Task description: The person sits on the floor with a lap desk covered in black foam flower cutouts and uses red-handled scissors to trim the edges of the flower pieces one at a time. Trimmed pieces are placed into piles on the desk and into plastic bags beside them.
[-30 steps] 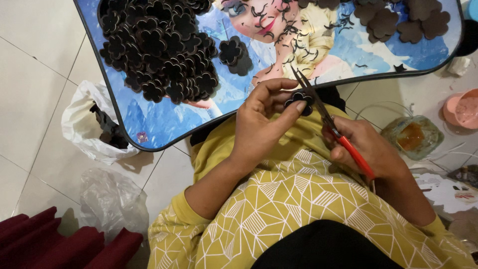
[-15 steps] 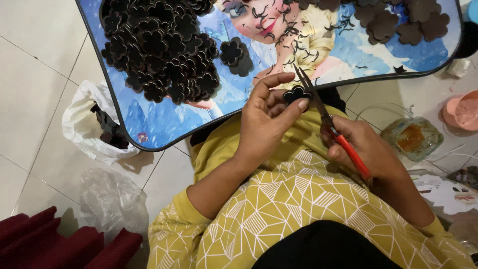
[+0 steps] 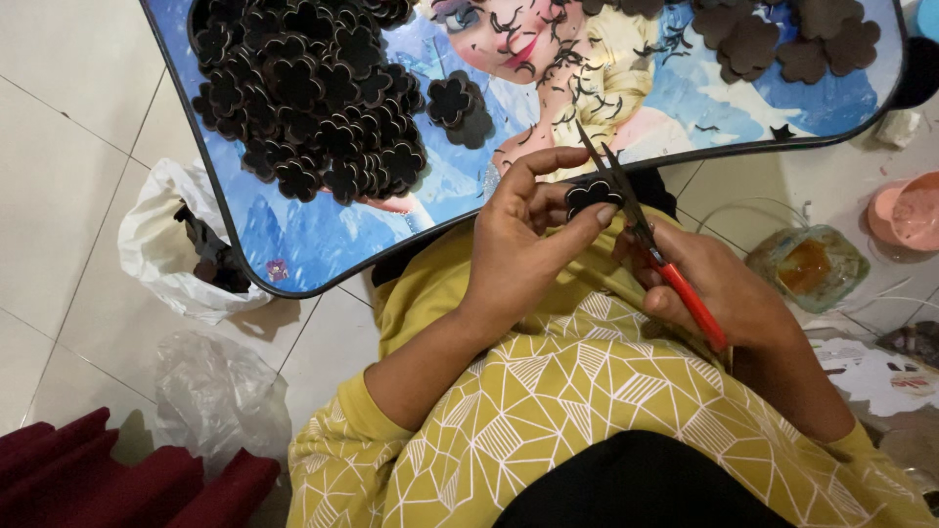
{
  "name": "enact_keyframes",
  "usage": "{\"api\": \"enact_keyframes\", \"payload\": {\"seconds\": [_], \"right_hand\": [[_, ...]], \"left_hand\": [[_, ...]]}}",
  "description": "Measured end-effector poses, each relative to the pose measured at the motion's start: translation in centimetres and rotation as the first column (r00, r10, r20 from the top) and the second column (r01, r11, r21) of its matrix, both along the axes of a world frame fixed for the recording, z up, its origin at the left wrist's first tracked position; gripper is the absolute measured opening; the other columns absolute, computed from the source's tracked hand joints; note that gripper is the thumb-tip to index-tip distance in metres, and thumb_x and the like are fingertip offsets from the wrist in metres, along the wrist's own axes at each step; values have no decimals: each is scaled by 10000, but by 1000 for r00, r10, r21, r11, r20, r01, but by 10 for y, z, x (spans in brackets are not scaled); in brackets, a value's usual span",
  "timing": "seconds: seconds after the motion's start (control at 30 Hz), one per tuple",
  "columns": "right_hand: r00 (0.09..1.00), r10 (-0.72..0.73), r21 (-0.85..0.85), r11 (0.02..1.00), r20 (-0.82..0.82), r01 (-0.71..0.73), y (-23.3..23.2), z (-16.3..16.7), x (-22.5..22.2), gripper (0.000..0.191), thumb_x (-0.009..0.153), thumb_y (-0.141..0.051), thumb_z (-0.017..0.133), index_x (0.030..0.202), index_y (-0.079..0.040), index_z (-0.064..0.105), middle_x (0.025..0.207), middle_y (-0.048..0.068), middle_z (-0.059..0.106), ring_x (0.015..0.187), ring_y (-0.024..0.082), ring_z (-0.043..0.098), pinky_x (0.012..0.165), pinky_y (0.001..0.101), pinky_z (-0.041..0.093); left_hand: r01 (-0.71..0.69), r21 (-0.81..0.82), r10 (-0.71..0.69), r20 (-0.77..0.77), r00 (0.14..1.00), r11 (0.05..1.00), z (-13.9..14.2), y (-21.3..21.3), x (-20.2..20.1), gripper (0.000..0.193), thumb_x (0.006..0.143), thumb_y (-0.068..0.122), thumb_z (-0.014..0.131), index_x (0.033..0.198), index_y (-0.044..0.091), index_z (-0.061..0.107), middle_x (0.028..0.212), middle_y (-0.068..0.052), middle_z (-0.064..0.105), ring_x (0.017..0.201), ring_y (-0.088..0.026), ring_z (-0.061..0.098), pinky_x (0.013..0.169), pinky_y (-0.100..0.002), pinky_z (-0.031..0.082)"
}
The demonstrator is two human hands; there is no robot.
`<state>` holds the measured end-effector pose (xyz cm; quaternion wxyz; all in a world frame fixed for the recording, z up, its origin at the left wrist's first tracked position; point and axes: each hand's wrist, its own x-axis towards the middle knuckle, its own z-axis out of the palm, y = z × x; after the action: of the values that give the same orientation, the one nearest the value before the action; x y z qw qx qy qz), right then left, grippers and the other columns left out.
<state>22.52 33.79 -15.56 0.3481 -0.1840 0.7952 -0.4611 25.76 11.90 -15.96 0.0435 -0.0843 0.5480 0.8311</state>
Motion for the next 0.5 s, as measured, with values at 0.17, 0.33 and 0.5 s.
{"api": "enact_keyframes", "payload": {"seconds": [0.17,0.33,0.5], "right_hand": [[996,46,-28,998,-78,-48,4,-9,-2,944,725,-943,445,1071,-72,556,752,31,541,646,165,536,570,324,444],[995,45,-47,998,-86,-49,8,-14,-1,902,730,-944,453,974,-81,546,746,24,534,654,158,531,579,324,451],[994,56,-32,998,-90,-59,7,-11,-2,976,726,-940,453,1140,-61,548,740,28,550,641,168,544,572,330,455]], "left_hand": [[6,-16,-6,2,1000,1000,2,0,-1,545,934,-1,759,1421,34,516,1018,-43,724,903,-63,670,795,-212,548],[15,-32,-14,14,1000,999,2,-2,-2,561,922,0,765,1419,43,508,1009,-32,726,883,-59,663,771,-207,540],[10,-37,-10,1,1000,999,1,-3,-2,562,926,2,775,1423,43,517,991,-21,715,862,-51,641,754,-205,522]]}}
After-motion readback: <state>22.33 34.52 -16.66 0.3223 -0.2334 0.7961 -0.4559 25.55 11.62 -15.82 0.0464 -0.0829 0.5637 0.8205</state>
